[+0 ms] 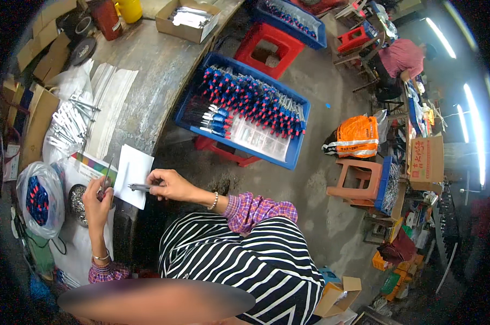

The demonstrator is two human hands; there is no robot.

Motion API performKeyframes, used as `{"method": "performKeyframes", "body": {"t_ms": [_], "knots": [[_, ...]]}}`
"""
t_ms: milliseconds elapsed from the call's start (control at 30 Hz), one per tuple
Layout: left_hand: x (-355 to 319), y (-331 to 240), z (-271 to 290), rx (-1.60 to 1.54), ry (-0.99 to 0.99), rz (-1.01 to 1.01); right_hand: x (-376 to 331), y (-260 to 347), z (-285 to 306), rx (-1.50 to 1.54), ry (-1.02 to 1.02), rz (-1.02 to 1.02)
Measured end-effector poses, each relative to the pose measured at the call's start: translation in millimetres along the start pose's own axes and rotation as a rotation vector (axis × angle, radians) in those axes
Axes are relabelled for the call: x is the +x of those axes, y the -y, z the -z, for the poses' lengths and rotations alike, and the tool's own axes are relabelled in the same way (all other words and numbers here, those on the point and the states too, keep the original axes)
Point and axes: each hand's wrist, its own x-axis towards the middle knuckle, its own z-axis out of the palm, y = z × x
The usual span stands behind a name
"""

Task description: The recorder is assembling small blue and red plastic components and metal pins at a manual workstation.

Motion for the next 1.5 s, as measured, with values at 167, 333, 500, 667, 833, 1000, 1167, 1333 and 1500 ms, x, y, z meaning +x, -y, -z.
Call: {"method": "performKeyframes", "body": {"t_ms": [167,333,500,667,833,1000,1167,1333,1500], "knots": [[-3,0,4,-0.107,-0.055,-0.017,-4,2,1,0.018,-0.060,-0.016],[-11,3,5,0.046,-0.034,-0.102,-10,8,2,0.005,-0.065,-0.021],[-11,-3,3,0.049,-0.030,-0.107,-14,-2,2,-0.025,-0.091,0.083],[-11,-6,1,0.005,0.007,0.019,-18,4,3,-0.021,-0.087,-0.004],[-17,-6,-2,-0.045,-0.051,-0.030,-19,9,-3,0.060,-0.119,-0.071],[-21,-7,0,-0.087,-0.034,0.026,-18,4,-1,0.087,-0.061,-0.088],[-23,0,-3,-0.089,-0.045,0.005,-17,8,-7,0.055,-0.082,-0.107],[-20,-1,-3,-0.091,0.024,0.042,-16,6,-9,0.076,-0.088,-0.175],[-20,-1,-3,-0.115,0.022,0.052,-14,6,-12,0.066,-0.075,-0.183]]}}
